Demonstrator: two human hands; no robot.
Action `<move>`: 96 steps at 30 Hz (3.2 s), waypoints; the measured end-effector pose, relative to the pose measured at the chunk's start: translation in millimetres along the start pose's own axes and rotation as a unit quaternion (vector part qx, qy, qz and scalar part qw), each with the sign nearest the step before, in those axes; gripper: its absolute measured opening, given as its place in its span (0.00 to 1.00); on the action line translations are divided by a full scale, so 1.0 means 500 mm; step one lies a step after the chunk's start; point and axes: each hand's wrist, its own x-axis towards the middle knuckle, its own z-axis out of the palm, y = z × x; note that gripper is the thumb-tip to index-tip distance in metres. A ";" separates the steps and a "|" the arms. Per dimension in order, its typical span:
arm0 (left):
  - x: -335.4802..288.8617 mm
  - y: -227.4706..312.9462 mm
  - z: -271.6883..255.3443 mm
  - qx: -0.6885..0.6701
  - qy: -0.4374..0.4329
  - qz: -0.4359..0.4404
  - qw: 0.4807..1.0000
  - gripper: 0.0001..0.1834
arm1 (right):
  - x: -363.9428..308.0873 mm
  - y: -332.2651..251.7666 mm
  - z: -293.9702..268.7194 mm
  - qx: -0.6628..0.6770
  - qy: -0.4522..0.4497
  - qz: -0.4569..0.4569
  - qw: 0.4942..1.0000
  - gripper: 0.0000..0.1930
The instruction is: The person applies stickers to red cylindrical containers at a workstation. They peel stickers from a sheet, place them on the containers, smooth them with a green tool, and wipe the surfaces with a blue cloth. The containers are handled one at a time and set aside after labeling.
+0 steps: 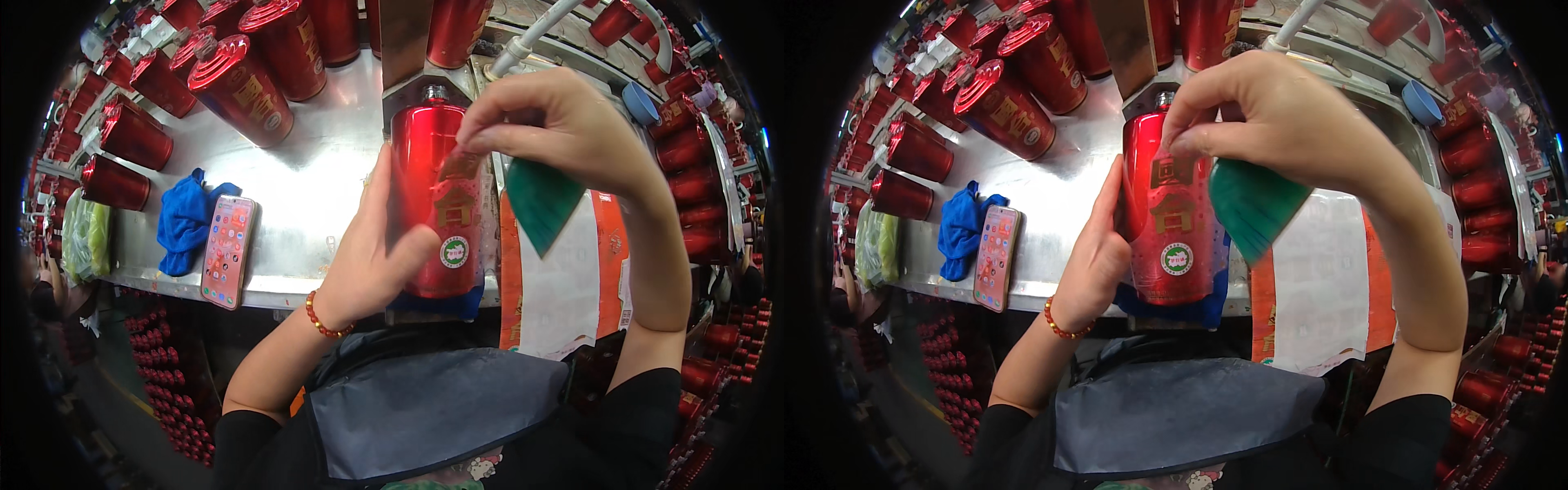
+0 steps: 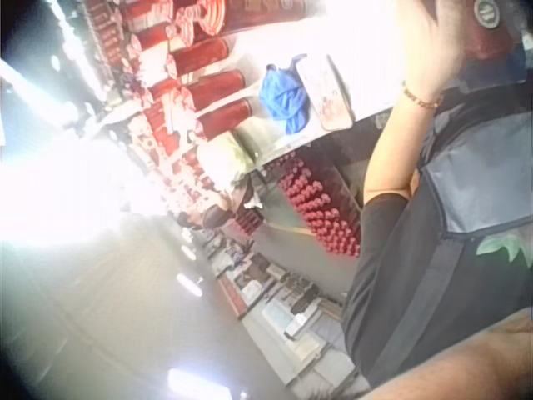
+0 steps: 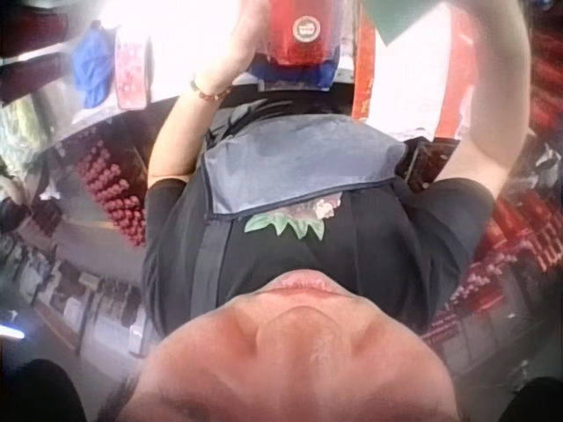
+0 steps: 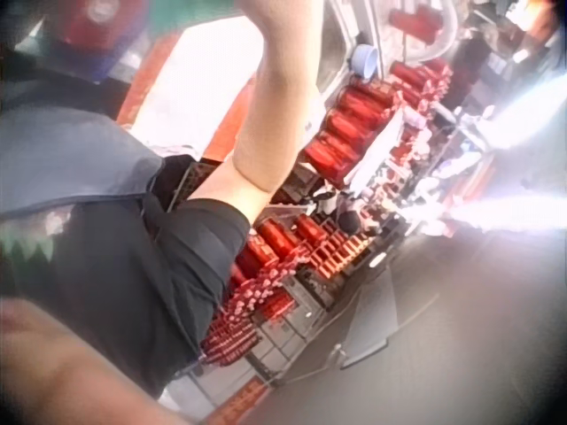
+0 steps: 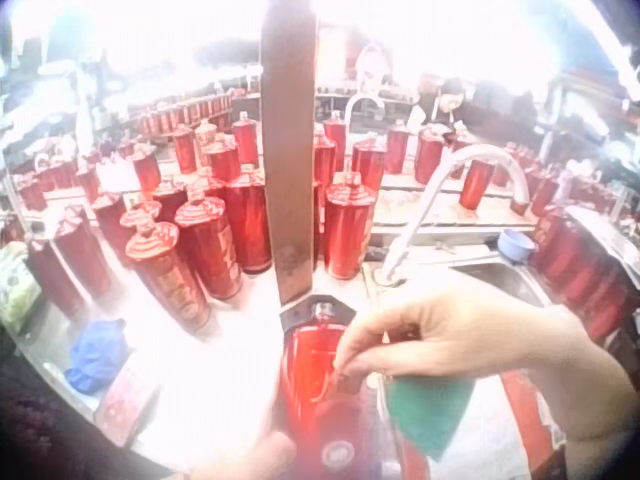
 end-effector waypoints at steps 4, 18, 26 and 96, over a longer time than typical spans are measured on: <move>-0.008 -0.003 0.002 0.139 0.002 -0.010 0.990 0.61 | 0.018 0.037 0.024 -0.025 0.036 -0.016 0.999 0.06; -0.012 -0.021 -0.007 0.119 0.011 -0.021 0.993 0.59 | 0.026 0.051 0.033 0.020 0.042 0.027 0.999 0.05; -0.010 -0.020 -0.006 0.114 0.013 -0.022 0.993 0.58 | 0.026 0.064 0.035 0.026 0.056 0.010 0.998 0.05; -0.048 -0.025 -0.008 -0.084 0.023 -0.090 0.992 0.35 | -0.180 0.105 0.236 0.455 0.164 0.218 0.847 0.31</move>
